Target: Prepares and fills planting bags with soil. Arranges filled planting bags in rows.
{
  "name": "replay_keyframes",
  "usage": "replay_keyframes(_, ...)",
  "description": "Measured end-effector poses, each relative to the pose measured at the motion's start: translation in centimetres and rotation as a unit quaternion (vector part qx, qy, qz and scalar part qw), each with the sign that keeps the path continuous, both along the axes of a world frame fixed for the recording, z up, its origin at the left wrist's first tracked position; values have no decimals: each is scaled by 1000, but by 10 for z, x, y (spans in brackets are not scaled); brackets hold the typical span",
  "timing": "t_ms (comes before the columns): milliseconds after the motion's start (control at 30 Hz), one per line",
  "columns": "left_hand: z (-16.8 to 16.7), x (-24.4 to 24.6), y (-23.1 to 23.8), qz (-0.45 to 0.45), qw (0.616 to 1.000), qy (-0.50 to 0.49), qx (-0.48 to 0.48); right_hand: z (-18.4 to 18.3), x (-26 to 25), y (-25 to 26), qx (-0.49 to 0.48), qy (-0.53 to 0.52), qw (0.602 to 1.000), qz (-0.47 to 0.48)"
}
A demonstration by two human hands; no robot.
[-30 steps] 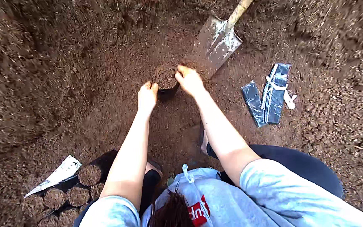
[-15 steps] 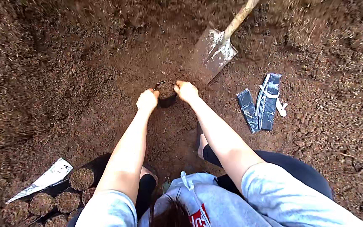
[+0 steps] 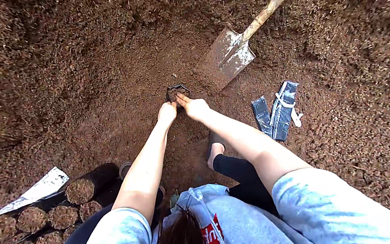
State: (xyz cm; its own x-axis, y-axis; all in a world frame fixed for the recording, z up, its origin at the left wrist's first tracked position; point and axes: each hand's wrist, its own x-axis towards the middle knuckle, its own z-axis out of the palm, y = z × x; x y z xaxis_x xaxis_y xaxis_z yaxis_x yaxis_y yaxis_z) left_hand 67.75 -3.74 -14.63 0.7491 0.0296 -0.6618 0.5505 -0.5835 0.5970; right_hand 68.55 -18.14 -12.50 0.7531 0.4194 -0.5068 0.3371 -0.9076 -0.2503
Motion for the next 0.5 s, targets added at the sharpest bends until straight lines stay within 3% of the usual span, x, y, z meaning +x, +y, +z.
replay_keyframes(100, 8, 2, 1, -5, 1000, -16, 7, 0, 7, 12, -29, 9, 1000, 6)
replay_keyframes(200, 33, 3, 12, -49, 996, -42, 60, 26, 31, 11, -34, 72, 997, 20)
replay_keyframes(300, 54, 10, 24, -43, 981, -109, 156, 36, 48, -2, 89, 0, 993, -77)
replay_keyframes(400, 45, 31, 25, -63, 977, -105, 173, 29, 53, -13, 81, -20, 977, -198)
replay_keyframes(500, 27, 56, 20, -132, 971, -101, 172, 16, 58, -11, 26, 54, 975, -216)
